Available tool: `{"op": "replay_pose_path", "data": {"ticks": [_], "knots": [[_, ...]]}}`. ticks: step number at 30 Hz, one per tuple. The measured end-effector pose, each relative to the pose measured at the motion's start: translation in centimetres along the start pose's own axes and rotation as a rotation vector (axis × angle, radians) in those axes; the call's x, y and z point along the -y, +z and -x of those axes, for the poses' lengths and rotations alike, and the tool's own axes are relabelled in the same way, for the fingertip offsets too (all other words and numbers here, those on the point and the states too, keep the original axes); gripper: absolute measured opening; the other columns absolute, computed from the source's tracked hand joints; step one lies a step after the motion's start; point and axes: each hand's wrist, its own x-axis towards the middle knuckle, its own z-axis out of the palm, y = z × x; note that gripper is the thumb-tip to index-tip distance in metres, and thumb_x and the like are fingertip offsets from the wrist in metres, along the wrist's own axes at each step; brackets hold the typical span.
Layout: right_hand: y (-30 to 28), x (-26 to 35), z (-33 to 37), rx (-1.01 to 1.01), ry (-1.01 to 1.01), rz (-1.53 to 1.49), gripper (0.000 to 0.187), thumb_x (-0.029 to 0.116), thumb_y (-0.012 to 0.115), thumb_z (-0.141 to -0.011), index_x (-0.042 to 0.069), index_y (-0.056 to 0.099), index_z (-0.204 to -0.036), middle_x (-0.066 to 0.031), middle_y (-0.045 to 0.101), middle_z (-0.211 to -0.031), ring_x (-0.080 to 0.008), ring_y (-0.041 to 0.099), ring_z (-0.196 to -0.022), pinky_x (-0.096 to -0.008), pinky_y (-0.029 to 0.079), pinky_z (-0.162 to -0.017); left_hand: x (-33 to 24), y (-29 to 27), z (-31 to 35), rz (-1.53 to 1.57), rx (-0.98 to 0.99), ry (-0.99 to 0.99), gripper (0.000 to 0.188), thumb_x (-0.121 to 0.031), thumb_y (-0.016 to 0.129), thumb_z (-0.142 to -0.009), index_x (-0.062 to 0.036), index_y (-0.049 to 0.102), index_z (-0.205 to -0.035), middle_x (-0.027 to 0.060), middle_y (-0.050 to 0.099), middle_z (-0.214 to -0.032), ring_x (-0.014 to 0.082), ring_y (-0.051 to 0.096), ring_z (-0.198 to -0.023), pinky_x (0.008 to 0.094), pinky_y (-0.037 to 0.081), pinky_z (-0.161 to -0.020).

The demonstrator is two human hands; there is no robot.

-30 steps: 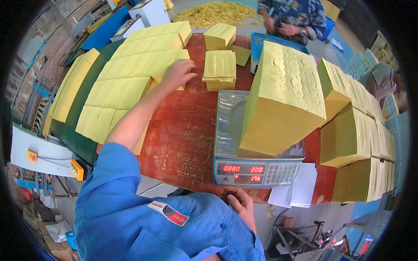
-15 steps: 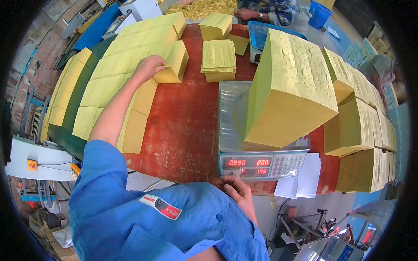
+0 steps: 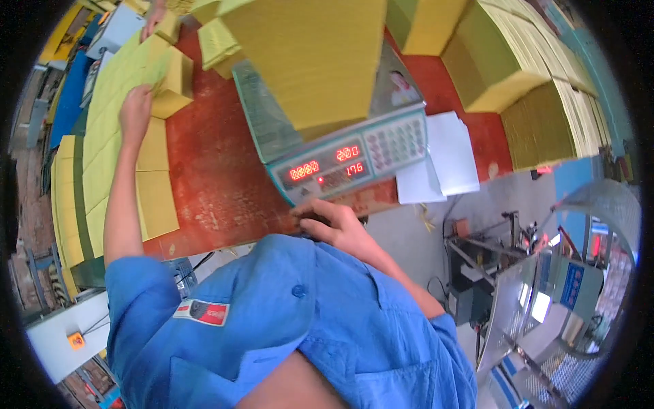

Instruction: Weigh stacks of yellow paper sheets on electronic scales and organize them into blocks.

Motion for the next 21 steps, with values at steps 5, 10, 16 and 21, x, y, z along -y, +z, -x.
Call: {"op": "replay_pose_path", "data": {"ticks": [5,10,16,21], "knots": [[0.1,-0.6,-1.1,0.140,-0.064,-0.055,0.032,0.024,0.056,-0.095,-0.003,0.062,-0.112,-0.0098,0.066,-0.099,-0.0170,0.063,-0.094,-0.0319,0.050,-0.085,-11.4,-6.3,8.9,0.066,0.071,-0.087,0.020,-0.011,0.054,-0.093,0.0014,0.064,-0.105,0.0178,0.065,-0.108,0.0329,0.062,-0.102,0.0402,0.048,-0.090],[1.8,-3.1,-3.4,0.274,0.167,-0.122,0.040,0.030,0.054,-0.099,-0.003,0.056,-0.121,-0.0126,0.066,-0.103,-0.0208,0.063,-0.098,-0.0344,0.051,-0.085,-24.1,-7.8,20.9,0.294,0.043,-0.074,0.020,0.000,0.064,-0.072,-0.0013,0.063,-0.092,0.0143,0.064,-0.102,0.0330,0.061,-0.099,0.0453,0.047,-0.093],[3.8,-7.5,-6.3,0.244,0.054,0.195,0.027,0.014,0.058,-0.093,-0.006,0.058,-0.112,-0.0137,0.066,-0.096,-0.0167,0.065,-0.084,-0.0292,0.052,-0.071,-31.1,-5.7,28.1,0.492,0.077,-0.205,0.025,-0.006,0.071,-0.070,-0.0021,0.062,-0.093,0.0137,0.063,-0.105,0.0338,0.060,-0.104,0.0436,0.048,-0.091],[4.0,-8.0,-6.5,0.305,0.120,0.145,0.022,0.004,0.056,-0.091,-0.006,0.058,-0.111,-0.0118,0.066,-0.097,-0.0151,0.064,-0.080,-0.0297,0.052,-0.070,-29.8,-5.1,31.9,0.871,-0.103,-1.285,0.035,-0.015,0.068,-0.084,0.0021,0.060,-0.114,0.0126,0.066,-0.102,0.0224,0.062,-0.099,0.0342,0.049,-0.086]]}}
